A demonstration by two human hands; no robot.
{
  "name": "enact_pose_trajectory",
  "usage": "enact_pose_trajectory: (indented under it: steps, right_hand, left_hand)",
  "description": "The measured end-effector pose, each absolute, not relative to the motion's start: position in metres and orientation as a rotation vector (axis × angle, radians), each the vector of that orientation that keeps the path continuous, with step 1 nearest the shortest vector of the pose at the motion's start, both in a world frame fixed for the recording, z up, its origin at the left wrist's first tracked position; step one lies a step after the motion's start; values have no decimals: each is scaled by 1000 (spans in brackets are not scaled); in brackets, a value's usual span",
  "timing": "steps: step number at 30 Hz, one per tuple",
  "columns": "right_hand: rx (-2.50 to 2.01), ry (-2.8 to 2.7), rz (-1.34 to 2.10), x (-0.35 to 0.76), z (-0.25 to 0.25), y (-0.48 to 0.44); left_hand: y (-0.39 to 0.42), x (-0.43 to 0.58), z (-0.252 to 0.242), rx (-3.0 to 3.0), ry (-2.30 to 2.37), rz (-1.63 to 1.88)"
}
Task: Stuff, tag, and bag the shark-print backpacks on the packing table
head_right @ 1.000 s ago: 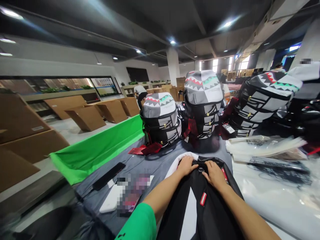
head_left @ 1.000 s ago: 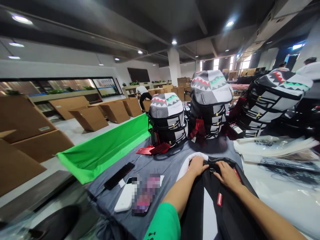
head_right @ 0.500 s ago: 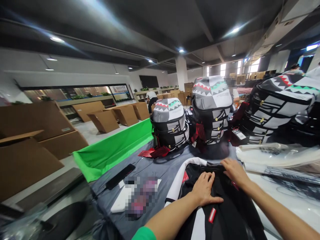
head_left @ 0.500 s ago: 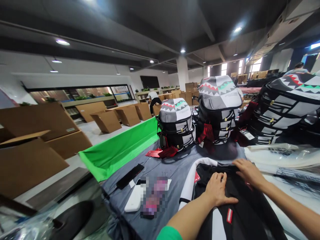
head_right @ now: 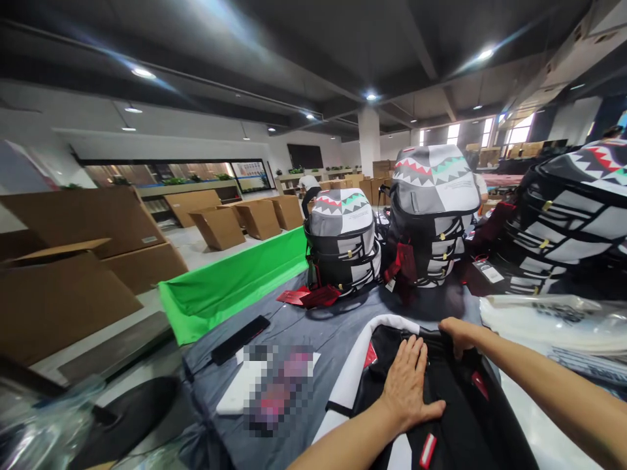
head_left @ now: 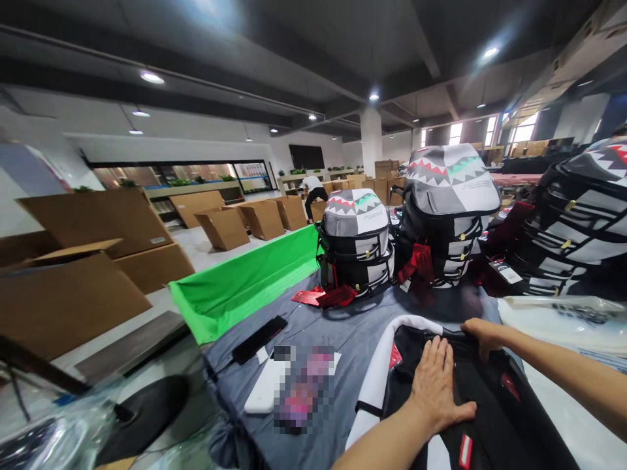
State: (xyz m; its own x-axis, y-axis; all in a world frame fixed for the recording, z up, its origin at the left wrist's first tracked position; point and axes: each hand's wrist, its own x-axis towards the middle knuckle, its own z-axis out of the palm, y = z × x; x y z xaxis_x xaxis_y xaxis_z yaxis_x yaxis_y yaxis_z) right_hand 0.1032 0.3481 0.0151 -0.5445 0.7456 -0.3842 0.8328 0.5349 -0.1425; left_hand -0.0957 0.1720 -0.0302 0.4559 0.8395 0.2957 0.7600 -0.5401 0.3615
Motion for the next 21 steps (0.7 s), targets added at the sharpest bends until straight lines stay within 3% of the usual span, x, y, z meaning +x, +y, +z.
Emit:
enact_pose_trajectory:
  steps: [9, 17, 21]
  right_hand:
    - [1360, 2408, -593, 112, 8, 361]
    - [1427, 2510, -539, 116, -4, 355]
    - [1445, 2529, -586, 117, -2, 354]
  left_hand:
    - [219, -89, -10, 2645, 1523, 489]
    - [229, -82, -36, 2630, 1656, 885]
    - [234, -78, -33, 2634, 1707, 731]
